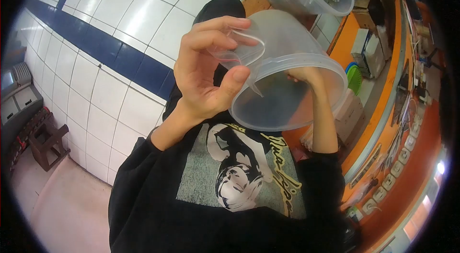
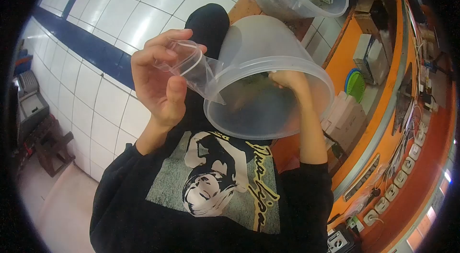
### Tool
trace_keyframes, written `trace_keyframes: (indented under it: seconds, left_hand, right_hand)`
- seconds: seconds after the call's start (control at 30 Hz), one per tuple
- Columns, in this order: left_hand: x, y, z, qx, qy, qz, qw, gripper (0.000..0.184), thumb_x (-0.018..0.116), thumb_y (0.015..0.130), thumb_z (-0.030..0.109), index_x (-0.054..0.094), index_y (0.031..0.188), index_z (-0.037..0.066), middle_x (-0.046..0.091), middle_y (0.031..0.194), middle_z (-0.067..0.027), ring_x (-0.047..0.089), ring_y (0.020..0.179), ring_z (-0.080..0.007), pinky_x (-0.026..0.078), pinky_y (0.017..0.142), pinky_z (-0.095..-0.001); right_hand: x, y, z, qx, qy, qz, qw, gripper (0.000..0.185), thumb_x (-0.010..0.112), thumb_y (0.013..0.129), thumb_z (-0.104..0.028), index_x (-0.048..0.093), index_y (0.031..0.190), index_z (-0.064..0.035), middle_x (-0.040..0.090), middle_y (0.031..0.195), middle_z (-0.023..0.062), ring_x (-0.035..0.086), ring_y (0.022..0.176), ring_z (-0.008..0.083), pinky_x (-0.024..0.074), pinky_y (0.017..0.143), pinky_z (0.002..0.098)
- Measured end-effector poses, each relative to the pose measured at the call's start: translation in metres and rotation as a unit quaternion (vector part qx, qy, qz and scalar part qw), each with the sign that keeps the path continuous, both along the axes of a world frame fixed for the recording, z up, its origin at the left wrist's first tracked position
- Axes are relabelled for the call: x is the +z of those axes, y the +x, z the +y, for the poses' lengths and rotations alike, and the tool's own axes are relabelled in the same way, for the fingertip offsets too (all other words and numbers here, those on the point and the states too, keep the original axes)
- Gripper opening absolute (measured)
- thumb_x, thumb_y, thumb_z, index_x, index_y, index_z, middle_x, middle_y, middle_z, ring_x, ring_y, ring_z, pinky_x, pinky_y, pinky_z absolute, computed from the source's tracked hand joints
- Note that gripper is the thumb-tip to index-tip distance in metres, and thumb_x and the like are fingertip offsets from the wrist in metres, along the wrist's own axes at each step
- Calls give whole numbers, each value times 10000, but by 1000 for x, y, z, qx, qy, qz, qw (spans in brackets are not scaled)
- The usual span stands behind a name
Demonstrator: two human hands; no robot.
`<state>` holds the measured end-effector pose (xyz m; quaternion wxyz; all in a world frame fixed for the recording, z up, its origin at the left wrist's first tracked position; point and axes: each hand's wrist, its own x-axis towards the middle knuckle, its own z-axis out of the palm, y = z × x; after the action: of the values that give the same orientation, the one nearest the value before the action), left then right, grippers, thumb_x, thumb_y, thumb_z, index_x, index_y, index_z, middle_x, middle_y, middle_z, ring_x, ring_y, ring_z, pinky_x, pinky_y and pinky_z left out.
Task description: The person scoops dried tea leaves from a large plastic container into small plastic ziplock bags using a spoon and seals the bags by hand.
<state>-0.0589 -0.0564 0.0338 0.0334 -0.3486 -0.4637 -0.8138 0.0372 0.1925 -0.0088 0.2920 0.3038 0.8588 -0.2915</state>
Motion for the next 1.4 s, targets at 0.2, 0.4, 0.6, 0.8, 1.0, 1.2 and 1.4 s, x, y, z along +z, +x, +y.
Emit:
trace_keyframes:
  seconds: [0.2, 0.4, 0.6, 0.8, 1.0, 1.2, 1.4]
  left_hand:
    - [0, 0, 3, -8, 6, -4, 1000, 381, 679, 843, 124, 419, 1075, -30, 503, 1192, -259, 640, 902, -291, 505, 747, -312]
    - [0, -2, 1, -16, -4, 3, 1000, 384, 680, 842, 122, 418, 1077, -31, 503, 1193, -259, 637, 911, -283, 504, 759, -311]
    - [-2, -1, 2, -12, 2, -15, 1000, 385, 683, 844, 127, 419, 1077, -29, 507, 1197, -258, 637, 908, -275, 503, 755, -305]
    - [-3, -2, -1, -12, -7, -9, 1000, 373, 672, 850, 117, 418, 1081, -28, 505, 1202, -257, 634, 921, -272, 501, 761, -305]
    - [-5, -2, 1, -11, 0, -18, 1000, 366, 666, 852, 106, 416, 1083, -28, 503, 1204, -258, 634, 922, -268, 500, 764, -305]
    - [-4, -3, -2, -12, -5, -13, 1000, 365, 663, 852, 100, 414, 1086, -29, 502, 1207, -258, 632, 925, -265, 500, 761, -302]
    - [1, -2, -3, 17, -67, -1, 998, 367, 575, 922, 276, 387, 1069, -2, 511, 1177, -283, 642, 914, -303, 541, 808, -384]
  right_hand:
    - [-43, 18, 9, -25, 40, -13, 999, 88, 564, 724, -61, 583, 762, 16, 576, 575, 120, 551, 440, 182, 440, 454, 355]
    - [-15, 11, 8, -90, -12, 8, 996, 148, 559, 717, -50, 580, 825, 49, 598, 629, 144, 574, 452, 206, 463, 492, 363]
    - [-40, 21, 9, -30, 31, -28, 999, 108, 555, 710, -40, 574, 780, 40, 587, 587, 124, 564, 446, 180, 462, 482, 341]
    - [-7, 7, -7, -123, -9, -40, 992, 87, 554, 719, -30, 573, 755, 46, 582, 560, 117, 571, 451, 176, 462, 439, 335]
    - [-25, 23, -6, -96, -13, 18, 995, 215, 564, 713, 52, 539, 925, 81, 579, 691, 132, 577, 457, 181, 449, 397, 322]
    - [-20, 23, -10, -86, -2, 30, 996, 125, 556, 736, 49, 545, 858, 68, 567, 630, 112, 542, 432, 162, 425, 376, 304]
    - [-17, 24, -29, -98, 18, 56, 994, 220, 565, 716, 83, 529, 933, 89, 572, 719, 143, 544, 436, 185, 431, 373, 316]
